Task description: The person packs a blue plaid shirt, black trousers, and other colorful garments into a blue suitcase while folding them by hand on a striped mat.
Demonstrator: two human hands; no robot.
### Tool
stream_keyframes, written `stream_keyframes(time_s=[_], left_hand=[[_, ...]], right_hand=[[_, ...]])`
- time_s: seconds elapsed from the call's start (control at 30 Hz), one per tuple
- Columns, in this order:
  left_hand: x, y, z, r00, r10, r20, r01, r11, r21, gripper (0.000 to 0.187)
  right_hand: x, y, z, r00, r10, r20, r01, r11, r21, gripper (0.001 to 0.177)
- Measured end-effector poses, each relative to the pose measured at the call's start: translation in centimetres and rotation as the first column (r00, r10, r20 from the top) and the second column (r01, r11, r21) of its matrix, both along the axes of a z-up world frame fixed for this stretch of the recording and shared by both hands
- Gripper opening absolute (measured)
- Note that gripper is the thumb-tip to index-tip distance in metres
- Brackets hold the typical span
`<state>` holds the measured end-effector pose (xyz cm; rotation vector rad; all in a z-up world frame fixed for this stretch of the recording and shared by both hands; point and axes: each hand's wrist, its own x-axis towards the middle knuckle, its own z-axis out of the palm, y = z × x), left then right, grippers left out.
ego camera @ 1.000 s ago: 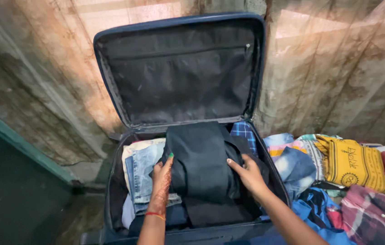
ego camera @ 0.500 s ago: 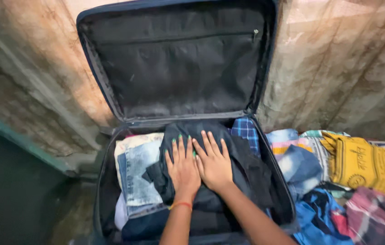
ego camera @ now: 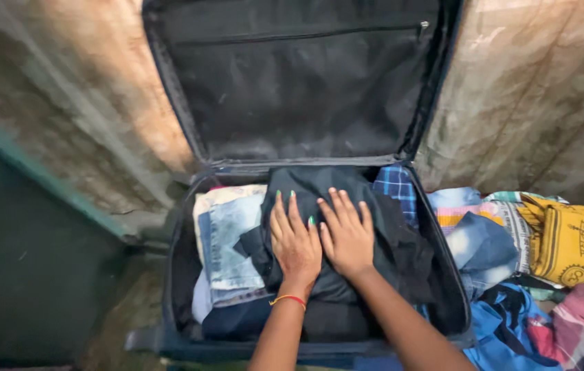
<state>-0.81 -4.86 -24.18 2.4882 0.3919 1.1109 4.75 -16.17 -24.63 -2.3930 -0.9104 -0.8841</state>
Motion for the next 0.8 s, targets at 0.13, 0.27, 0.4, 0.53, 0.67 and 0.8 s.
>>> stream_keyframes(time_s=[0.13, 0.27, 0.4, 0.53, 0.67, 0.8], left_hand=[[-3.9, 0.6, 2.1, 0.99, 0.138, 0.034, -0.136, 0.989, -0.054, 0.068], [-4.3, 0.7, 3.0, 0.942, 0.266, -0.205, -0.323, 0.883, -0.34, 0.081], [-3.3, 0.3, 1.4, 0.975, 0.202, -0.089, -0.221, 0.897, -0.384, 0.091], [-2.3, 1.6, -0.5, 0.974, 0.202, -0.1, -0.225, 0.892, -0.392, 0.048], [-1.9, 3.5, 0.4, 0.98, 0.183, 0.082, -0.102, 0.805, -0.584, 0.03], [-2.9, 8.5, 4.4, 0.769, -0.12, 0.628, 0.594, 0.495, -0.634, 0.018]], right_hand=[[-2.8, -0.7, 1.7, 0.938, -0.338, -0.081, 0.346, 0.929, 0.132, 0.07], [-4.6, -0.7, 2.6, 0.875, -0.466, -0.131, 0.484, 0.831, 0.274, 0.095], [-4.7, -0.8, 3.5, 0.834, -0.34, -0.434, 0.507, 0.781, 0.364, 0.098], [-5.4, -0.8, 3.4, 0.841, -0.289, -0.457, 0.479, 0.789, 0.384, 0.095], [-5.0, -0.3, 3.8, 0.933, -0.186, -0.308, 0.333, 0.767, 0.548, 0.08], [-4.5, 1.6, 6.3, 0.862, 0.196, -0.467, 0.286, 0.573, 0.768, 0.06]])
